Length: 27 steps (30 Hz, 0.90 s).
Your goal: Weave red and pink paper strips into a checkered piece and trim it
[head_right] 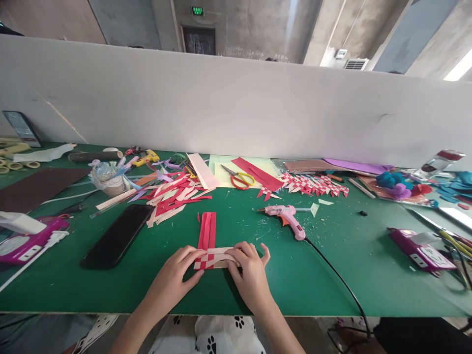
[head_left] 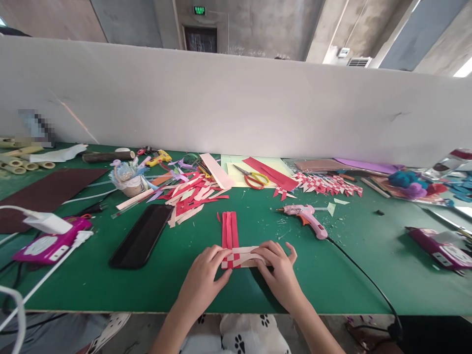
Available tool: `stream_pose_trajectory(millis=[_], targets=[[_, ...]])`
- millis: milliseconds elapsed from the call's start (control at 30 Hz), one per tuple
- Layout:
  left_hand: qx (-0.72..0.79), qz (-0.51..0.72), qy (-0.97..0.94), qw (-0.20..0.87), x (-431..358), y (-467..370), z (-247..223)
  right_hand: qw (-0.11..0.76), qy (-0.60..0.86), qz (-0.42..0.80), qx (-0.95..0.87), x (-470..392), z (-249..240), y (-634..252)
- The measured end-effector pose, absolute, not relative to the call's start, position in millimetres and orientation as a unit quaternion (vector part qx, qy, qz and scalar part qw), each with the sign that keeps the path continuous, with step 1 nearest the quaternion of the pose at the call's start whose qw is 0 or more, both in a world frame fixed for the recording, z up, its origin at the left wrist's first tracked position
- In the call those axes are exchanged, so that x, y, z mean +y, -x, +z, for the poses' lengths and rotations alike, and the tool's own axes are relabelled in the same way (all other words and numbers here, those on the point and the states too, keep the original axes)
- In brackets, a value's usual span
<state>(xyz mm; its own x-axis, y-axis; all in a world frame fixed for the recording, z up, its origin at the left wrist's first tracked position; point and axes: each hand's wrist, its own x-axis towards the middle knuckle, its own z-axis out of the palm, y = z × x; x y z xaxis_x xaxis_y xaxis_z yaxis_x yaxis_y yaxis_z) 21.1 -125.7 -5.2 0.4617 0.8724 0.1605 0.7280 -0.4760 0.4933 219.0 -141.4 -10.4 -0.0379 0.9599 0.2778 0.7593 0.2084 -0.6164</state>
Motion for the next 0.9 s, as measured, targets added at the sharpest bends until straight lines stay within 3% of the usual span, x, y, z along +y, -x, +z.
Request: stream_pose_trajectory(millis=[467, 900], targets=[[0.465, 0.213, -0.836, 0.201, -126, -20, -4, 0.336, 0.609, 0.187, -0.694, -144, -11, -225], [0.465, 0.216, -0.840, 0.177, -127, -19, -8, 0.349, 0.609, 0.142, -0.698, -146, -20, -225]])
